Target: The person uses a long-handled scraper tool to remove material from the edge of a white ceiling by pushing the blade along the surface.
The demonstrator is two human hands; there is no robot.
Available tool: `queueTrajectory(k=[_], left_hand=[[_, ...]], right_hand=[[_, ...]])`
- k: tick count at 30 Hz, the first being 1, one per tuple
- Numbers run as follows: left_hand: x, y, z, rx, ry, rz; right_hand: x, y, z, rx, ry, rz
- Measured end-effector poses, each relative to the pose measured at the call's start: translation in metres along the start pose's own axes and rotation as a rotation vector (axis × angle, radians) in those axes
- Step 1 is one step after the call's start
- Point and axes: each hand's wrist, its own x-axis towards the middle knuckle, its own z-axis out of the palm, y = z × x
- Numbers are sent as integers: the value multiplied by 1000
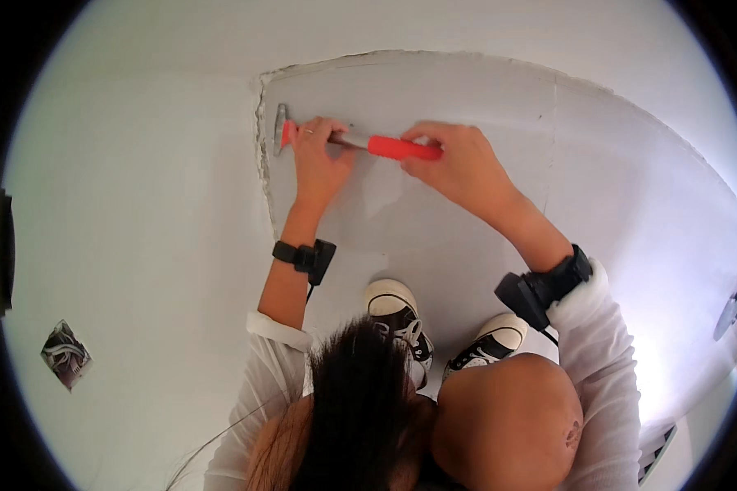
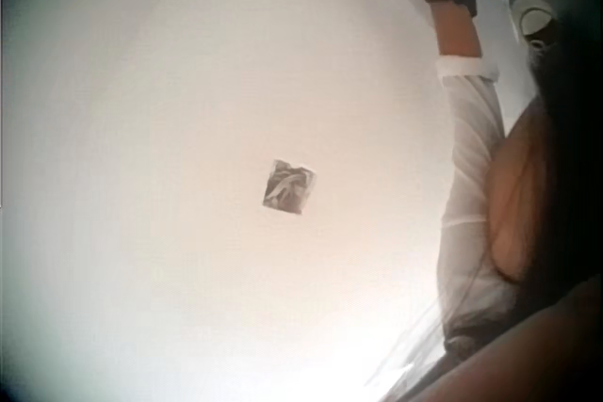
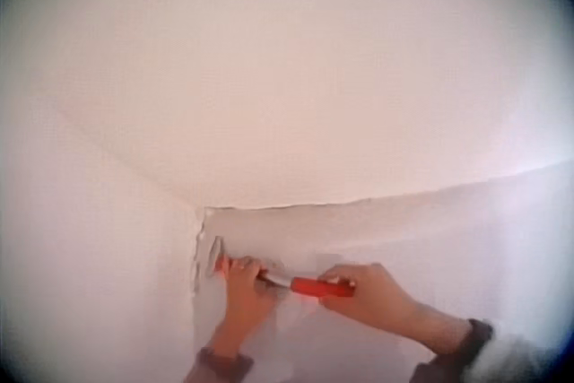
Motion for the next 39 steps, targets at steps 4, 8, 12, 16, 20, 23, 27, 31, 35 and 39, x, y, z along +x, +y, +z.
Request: queueTrajectory(k=[4, 8, 12, 16, 20, 23, 27, 31, 35, 39], left_hand=[[32, -22, -6, 24, -18, -11], [40, -21, -4, 5, 66, -36], [53, -11, 10, 58, 137, 4], [52, -27, 6, 57, 145, -40], [47, -17, 11, -1, 127, -4], [50, -17, 11, -12, 147, -19], [51, -30, 1, 49, 75, 5], [40, -12, 13, 20, 87, 14], [43, -23, 13, 56, 104, 0], [53, -24, 7, -5, 20, -19]], right_hand=[[50, 1, 3, -52, 127, -72], [62, -16, -17, -45, 59, -120], [71, -6, -31, -120, 73, -189], [68, 0, -9, -126, 110, -204], [55, -6, -19, -80, 54, -114], [51, 1, -18, -36, 42, -104], [48, -7, -5, 10, 30, -90], [41, 2, -25, 17, -16, -91], [55, 4, -6, -52, -8, -73], [51, 7, -19, -18, -30, -126]])
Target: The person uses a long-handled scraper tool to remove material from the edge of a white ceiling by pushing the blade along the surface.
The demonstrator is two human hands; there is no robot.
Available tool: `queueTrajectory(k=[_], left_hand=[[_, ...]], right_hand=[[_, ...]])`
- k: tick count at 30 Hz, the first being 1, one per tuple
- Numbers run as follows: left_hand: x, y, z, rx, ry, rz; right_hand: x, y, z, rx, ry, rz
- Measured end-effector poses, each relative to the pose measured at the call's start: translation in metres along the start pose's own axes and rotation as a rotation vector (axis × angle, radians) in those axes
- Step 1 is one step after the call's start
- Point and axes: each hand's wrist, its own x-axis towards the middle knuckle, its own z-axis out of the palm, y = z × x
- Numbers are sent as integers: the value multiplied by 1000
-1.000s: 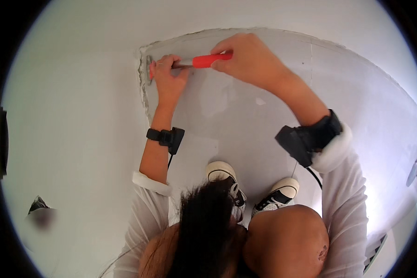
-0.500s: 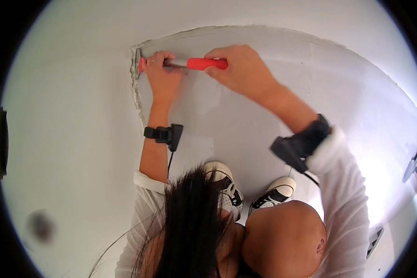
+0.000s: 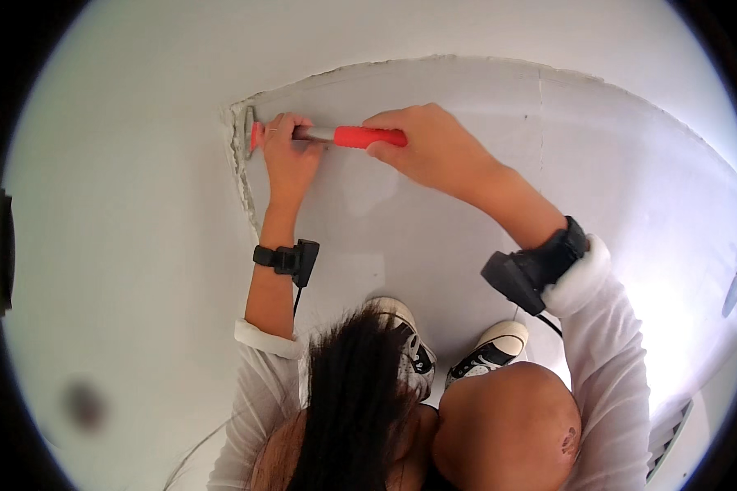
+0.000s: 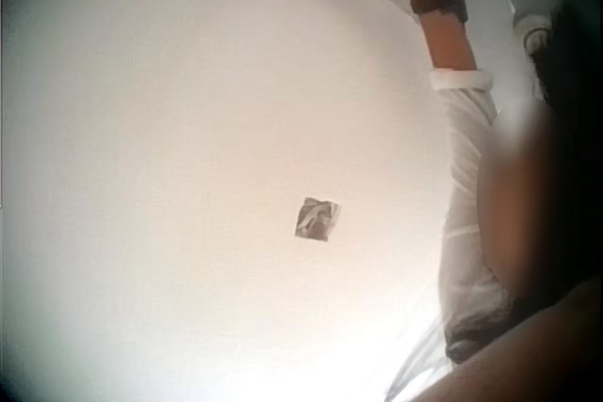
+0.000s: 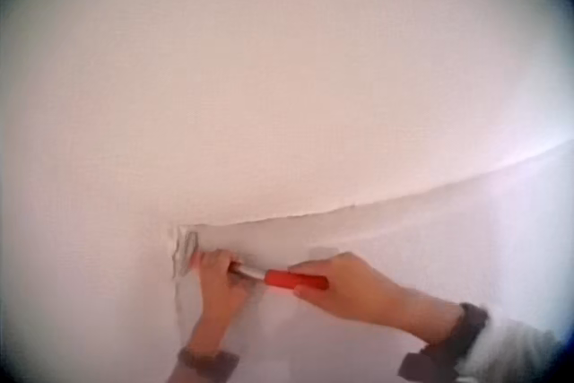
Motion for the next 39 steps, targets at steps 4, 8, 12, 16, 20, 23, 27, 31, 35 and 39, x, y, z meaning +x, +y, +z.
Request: queueTrajectory(k=[4, 8, 12, 16, 20, 23, 27, 31, 35, 39], left_hand=[[7, 16, 2, -29, 35, 47], [22, 27, 13, -108, 81, -20], [27, 26, 8, -74, 113, -49], [17, 30, 13, -77, 149, -93], [19, 9, 2, 10, 174, -99], [19, -2, -1, 2, 125, -146], [18, 8, 9, -11, 188, -43], [18, 9, 8, -68, 211, -67], [19, -12, -2, -44, 174, -90], [20, 16, 5, 29, 192, -27]], right_hand=[[7, -4, -25, -70, 20, -81], [39, 1, -62, -195, -57, -143], [50, -28, -72, -166, -212, 15], [42, -22, -58, -295, -153, -73], [44, -29, -39, -233, -127, -55], [42, -30, -32, -197, -127, 14], [41, -30, -54, -158, -172, 29], [48, -17, -24, -207, -74, -169], [45, -21, -20, -221, -92, -103], [49, -37, -62, -179, -276, 70]])
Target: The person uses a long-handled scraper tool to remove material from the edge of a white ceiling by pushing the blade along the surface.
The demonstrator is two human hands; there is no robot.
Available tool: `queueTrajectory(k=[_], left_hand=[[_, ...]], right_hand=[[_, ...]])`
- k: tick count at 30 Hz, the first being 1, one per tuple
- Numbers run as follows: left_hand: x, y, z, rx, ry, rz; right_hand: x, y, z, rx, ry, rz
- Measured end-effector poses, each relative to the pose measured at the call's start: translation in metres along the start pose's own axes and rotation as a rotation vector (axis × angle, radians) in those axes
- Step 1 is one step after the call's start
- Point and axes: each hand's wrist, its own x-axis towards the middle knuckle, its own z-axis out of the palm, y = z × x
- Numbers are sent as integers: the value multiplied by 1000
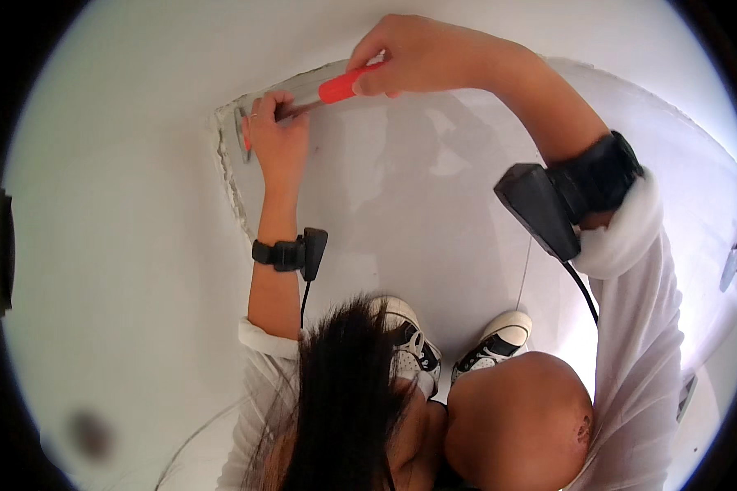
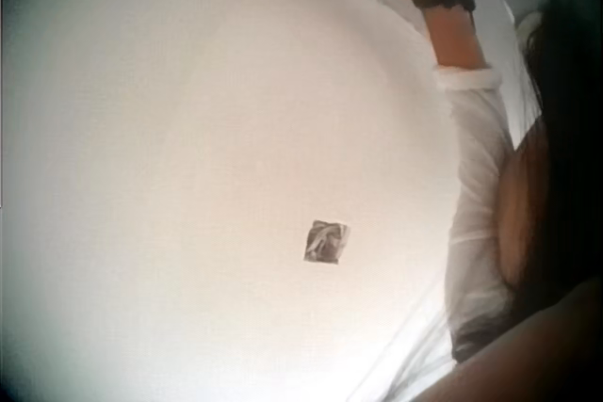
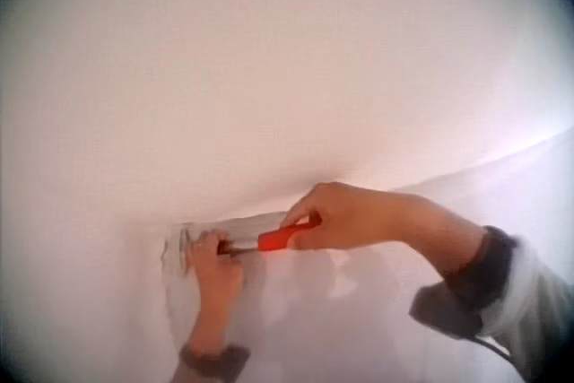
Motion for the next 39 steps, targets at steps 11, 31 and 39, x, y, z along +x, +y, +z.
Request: queueTrajectory(k=[11, 31, 39], left_hand=[[-3, -13, -1, -86, 21, -23], [-17, -2, 13, -265, -125, -120], [-31, 85, 63, -160, -189, 98]], right_hand=[[-5, 2, 21, 3, 42, 23], [-37, 16, 37, 90, 66, 60], [-123, 36, 3, 159, 125, 350]])
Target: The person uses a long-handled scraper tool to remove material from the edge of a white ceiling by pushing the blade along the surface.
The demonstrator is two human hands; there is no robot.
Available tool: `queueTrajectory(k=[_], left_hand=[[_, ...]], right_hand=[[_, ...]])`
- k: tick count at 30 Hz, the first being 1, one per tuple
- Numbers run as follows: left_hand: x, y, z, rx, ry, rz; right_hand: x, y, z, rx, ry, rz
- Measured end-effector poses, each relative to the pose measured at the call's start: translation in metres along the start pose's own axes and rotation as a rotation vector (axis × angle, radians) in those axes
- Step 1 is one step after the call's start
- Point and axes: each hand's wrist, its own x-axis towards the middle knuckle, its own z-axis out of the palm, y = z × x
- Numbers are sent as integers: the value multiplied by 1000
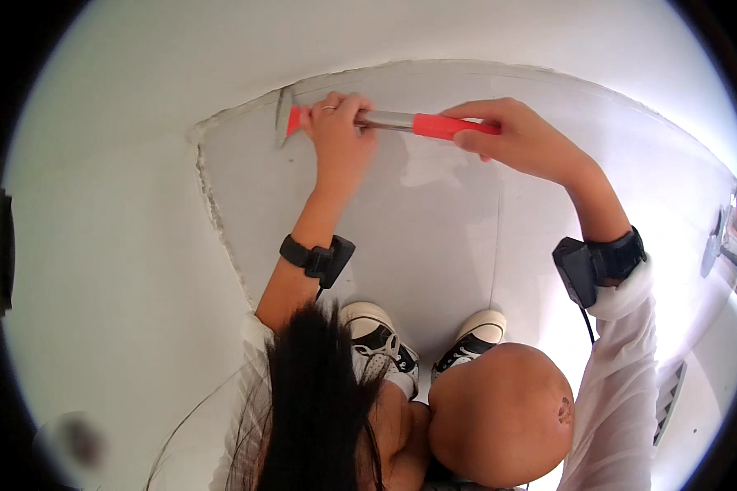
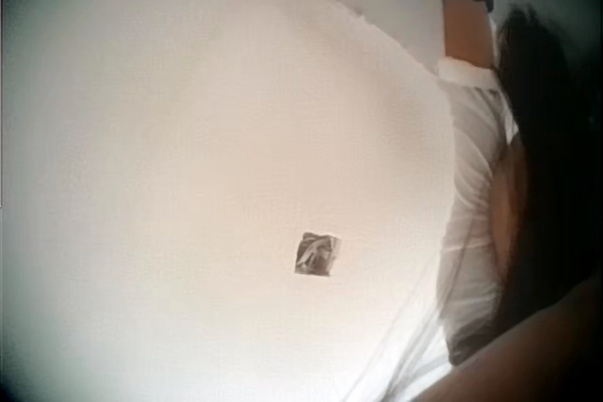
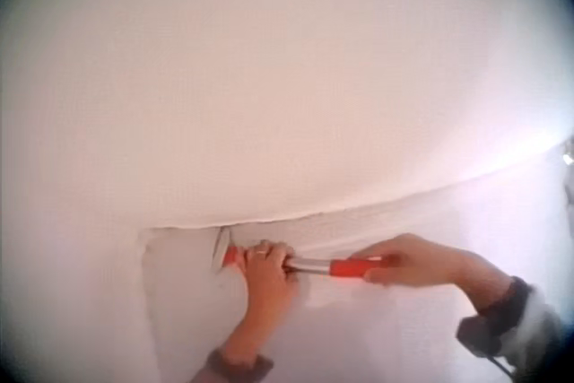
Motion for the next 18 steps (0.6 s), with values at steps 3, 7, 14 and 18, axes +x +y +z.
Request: queueTrajectory(k=[3, 7, 14, 18], left_hand=[[0, 21, 10, -57, -72, 27], [-13, 44, 30, -121, -114, 83], [-30, 61, 40, -179, -299, 242], [-35, 46, 30, -174, -473, 348]], right_hand=[[-23, 14, -8, 10, 30, 78], [-58, 38, -8, 98, 57, 145], [-110, 78, 33, 157, 116, 314], [-116, 85, 73, 174, 43, 356]])
